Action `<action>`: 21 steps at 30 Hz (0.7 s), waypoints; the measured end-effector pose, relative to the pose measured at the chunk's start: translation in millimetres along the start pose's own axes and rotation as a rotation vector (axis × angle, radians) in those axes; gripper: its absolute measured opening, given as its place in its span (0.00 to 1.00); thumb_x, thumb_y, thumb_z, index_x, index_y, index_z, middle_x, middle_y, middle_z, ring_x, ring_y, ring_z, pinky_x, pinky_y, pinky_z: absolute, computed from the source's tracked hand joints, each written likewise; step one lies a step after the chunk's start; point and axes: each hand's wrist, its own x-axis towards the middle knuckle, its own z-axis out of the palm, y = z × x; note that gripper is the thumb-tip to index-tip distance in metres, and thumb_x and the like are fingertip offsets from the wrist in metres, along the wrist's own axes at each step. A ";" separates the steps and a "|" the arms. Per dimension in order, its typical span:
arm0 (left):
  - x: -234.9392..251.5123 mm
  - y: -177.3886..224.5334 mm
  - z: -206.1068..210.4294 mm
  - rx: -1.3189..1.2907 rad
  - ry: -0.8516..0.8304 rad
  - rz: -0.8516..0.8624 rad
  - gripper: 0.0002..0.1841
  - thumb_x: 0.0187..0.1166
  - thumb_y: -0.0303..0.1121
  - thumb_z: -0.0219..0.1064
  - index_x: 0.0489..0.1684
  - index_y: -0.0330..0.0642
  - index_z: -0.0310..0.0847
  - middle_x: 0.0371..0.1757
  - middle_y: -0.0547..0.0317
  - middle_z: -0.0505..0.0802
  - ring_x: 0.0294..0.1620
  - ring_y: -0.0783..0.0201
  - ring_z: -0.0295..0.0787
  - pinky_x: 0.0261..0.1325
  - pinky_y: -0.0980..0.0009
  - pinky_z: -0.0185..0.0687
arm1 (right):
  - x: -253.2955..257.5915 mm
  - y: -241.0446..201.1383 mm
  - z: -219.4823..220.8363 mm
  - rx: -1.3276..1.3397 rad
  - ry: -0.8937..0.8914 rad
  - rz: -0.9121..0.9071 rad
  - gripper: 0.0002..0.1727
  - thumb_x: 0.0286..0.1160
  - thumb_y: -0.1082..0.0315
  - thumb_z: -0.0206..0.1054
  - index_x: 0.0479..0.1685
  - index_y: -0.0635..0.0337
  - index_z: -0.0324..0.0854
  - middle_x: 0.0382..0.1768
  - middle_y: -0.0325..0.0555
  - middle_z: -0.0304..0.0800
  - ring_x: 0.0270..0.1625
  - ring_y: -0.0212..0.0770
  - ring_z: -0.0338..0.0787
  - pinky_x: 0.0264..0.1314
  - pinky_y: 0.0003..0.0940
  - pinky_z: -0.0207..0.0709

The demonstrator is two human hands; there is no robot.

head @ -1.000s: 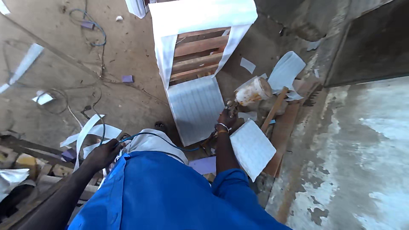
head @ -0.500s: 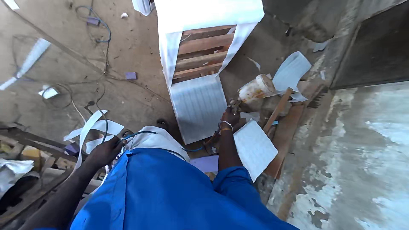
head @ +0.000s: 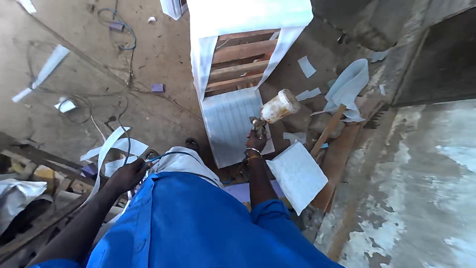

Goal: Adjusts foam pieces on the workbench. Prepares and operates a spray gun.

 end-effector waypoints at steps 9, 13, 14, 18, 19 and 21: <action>-7.8 -4.5 10.4 -0.010 -0.010 0.012 0.27 0.91 0.58 0.50 0.56 0.43 0.83 0.38 0.44 0.92 0.44 0.43 0.91 0.52 0.36 0.83 | -24.9 14.0 8.9 -0.043 -0.107 -0.031 0.26 0.78 0.57 0.73 0.72 0.58 0.79 0.39 0.54 0.93 0.31 0.50 0.91 0.36 0.52 0.86; -11.0 -5.9 19.6 -0.007 -0.009 0.020 0.27 0.90 0.59 0.49 0.54 0.44 0.83 0.37 0.46 0.91 0.43 0.44 0.91 0.51 0.37 0.83 | -36.1 20.5 14.7 -0.005 -0.153 -0.028 0.27 0.77 0.59 0.73 0.74 0.58 0.78 0.39 0.54 0.93 0.29 0.47 0.90 0.31 0.48 0.86; -12.8 -7.0 22.1 -0.004 -0.009 0.024 0.27 0.90 0.59 0.49 0.54 0.44 0.83 0.37 0.46 0.91 0.43 0.44 0.91 0.51 0.37 0.83 | -39.3 21.9 14.7 -0.017 -0.177 -0.023 0.27 0.78 0.59 0.73 0.74 0.58 0.78 0.39 0.54 0.93 0.29 0.48 0.91 0.31 0.49 0.86; -16.0 -8.7 22.9 0.025 -0.045 0.030 0.28 0.91 0.58 0.49 0.57 0.43 0.83 0.39 0.44 0.92 0.46 0.43 0.91 0.54 0.37 0.82 | -53.4 27.4 14.8 0.045 -0.259 -0.019 0.25 0.79 0.59 0.72 0.71 0.58 0.79 0.37 0.51 0.93 0.27 0.44 0.90 0.27 0.42 0.85; -17.2 -9.0 22.0 0.026 -0.053 0.035 0.28 0.91 0.58 0.49 0.57 0.42 0.83 0.39 0.44 0.91 0.45 0.43 0.91 0.54 0.37 0.82 | -58.5 26.7 13.1 0.026 -0.264 0.000 0.26 0.78 0.58 0.73 0.73 0.57 0.78 0.37 0.51 0.93 0.28 0.44 0.90 0.29 0.44 0.84; -19.0 -11.2 20.0 0.046 -0.071 0.055 0.27 0.91 0.57 0.50 0.57 0.43 0.83 0.37 0.45 0.91 0.43 0.44 0.91 0.53 0.38 0.83 | -68.1 28.4 6.7 0.007 -0.280 0.007 0.27 0.79 0.57 0.73 0.74 0.55 0.77 0.37 0.50 0.93 0.26 0.43 0.88 0.27 0.42 0.83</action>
